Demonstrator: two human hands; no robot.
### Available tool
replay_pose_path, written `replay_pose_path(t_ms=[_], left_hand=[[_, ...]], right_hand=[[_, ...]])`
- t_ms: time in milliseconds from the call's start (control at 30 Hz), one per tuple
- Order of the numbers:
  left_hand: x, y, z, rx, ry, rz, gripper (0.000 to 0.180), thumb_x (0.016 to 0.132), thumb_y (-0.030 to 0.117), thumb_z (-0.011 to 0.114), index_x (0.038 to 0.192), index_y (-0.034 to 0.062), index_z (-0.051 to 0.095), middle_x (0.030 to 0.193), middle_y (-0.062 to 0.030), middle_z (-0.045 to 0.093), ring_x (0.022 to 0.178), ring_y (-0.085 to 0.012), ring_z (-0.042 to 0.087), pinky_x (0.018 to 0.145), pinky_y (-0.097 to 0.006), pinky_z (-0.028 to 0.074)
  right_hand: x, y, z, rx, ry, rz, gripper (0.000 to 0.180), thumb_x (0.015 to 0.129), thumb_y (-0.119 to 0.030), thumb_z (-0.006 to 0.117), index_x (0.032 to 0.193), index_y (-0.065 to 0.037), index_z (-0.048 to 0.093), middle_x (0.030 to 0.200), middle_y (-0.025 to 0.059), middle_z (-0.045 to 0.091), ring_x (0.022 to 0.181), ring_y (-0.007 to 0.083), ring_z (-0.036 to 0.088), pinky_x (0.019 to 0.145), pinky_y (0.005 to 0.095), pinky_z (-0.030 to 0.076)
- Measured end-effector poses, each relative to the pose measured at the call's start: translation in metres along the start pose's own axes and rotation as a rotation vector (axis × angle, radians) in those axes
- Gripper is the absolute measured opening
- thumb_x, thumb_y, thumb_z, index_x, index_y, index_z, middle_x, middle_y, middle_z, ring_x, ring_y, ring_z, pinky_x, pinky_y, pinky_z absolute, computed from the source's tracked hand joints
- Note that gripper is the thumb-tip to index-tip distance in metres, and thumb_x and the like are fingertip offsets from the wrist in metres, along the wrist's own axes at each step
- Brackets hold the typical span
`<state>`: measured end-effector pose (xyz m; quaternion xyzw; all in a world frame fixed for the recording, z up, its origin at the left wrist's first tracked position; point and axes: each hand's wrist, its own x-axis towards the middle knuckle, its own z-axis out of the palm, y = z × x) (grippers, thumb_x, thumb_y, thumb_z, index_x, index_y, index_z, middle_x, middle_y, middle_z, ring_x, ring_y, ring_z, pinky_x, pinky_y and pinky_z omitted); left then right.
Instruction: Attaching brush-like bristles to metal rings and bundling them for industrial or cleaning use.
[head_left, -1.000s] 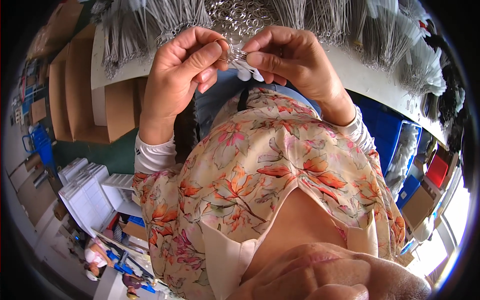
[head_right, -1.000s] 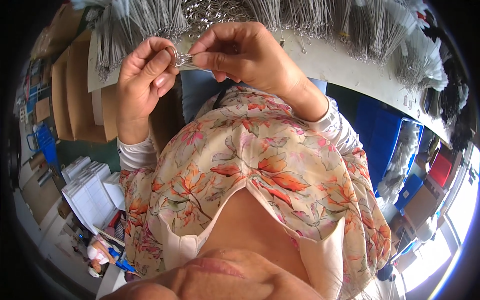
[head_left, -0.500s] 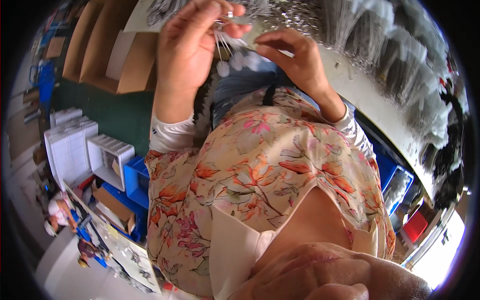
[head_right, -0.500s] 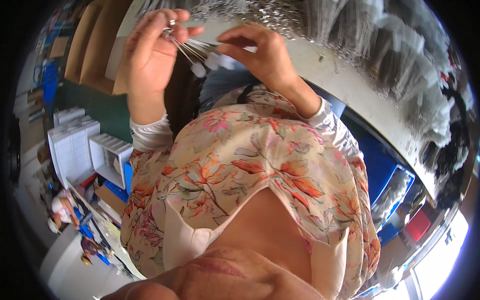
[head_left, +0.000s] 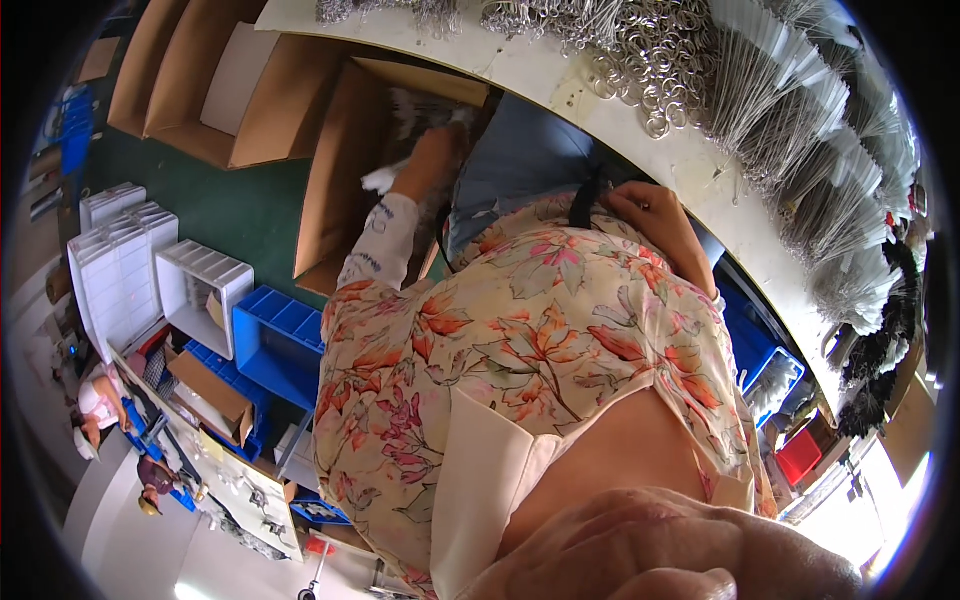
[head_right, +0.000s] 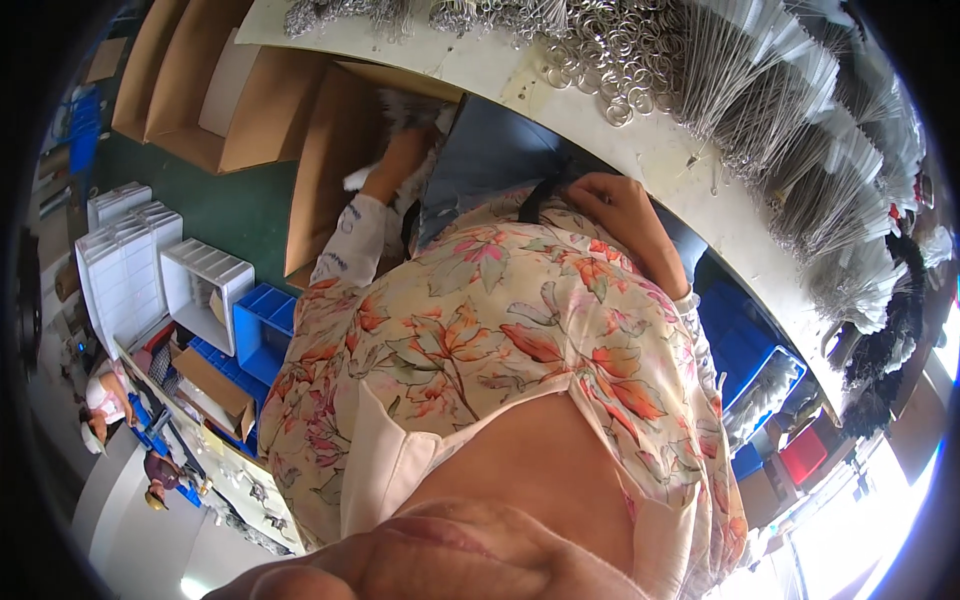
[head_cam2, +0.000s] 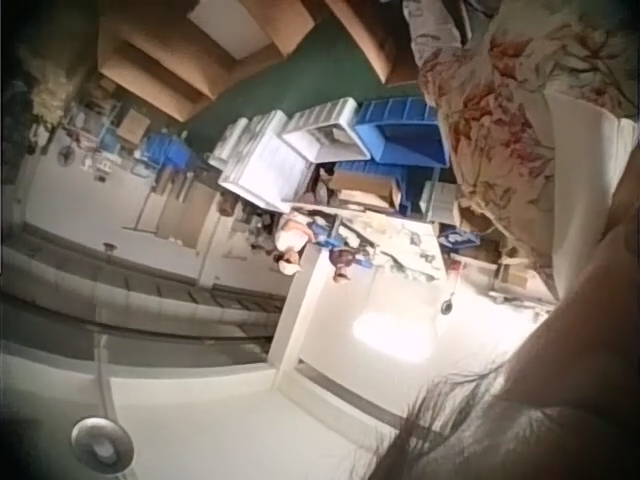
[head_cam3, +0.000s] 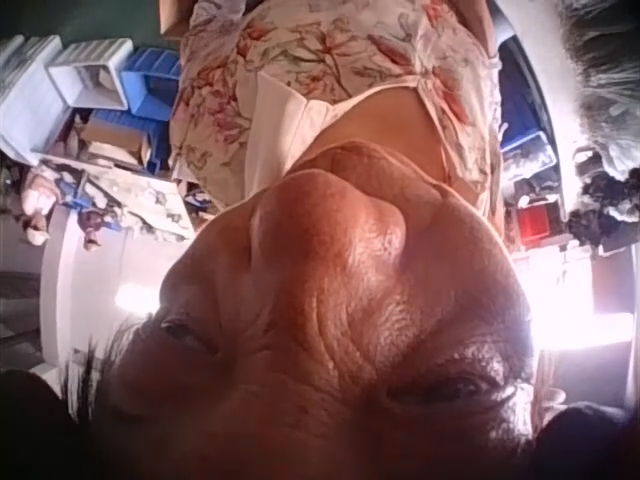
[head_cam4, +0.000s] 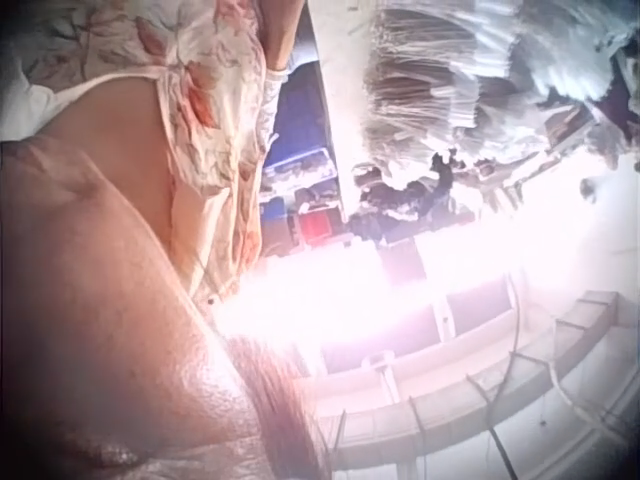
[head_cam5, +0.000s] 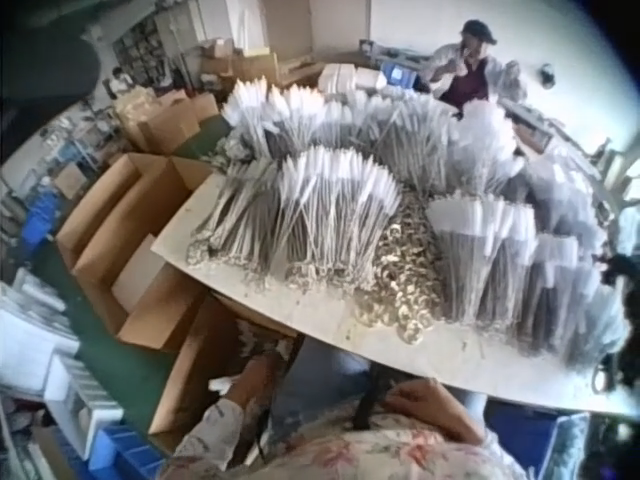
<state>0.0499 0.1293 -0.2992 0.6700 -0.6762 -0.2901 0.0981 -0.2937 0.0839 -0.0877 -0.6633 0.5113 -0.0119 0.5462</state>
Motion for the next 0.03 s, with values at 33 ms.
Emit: replay_pose_path(t_ms=[33], left_hand=[[0.0197, -0.0190, 0.0068, 0.092, 0.201, 0.157, 0.027, 0.082, 0.021, 0.055, 0.105, 0.0069, 0.058, 0.088, -0.0233, 0.064, 0.084, -0.0381, 0.062, 0.074, -0.048, 0.049]], right_hand=[[-0.0009, -0.0017, -0.0005, -0.001, 0.008, 0.009, 0.022, 0.085, -0.021, 0.063, 0.095, -0.001, 0.068, 0.079, 0.0062, 0.067, 0.070, 0.0090, 0.058, 0.068, 0.0254, 0.047]])
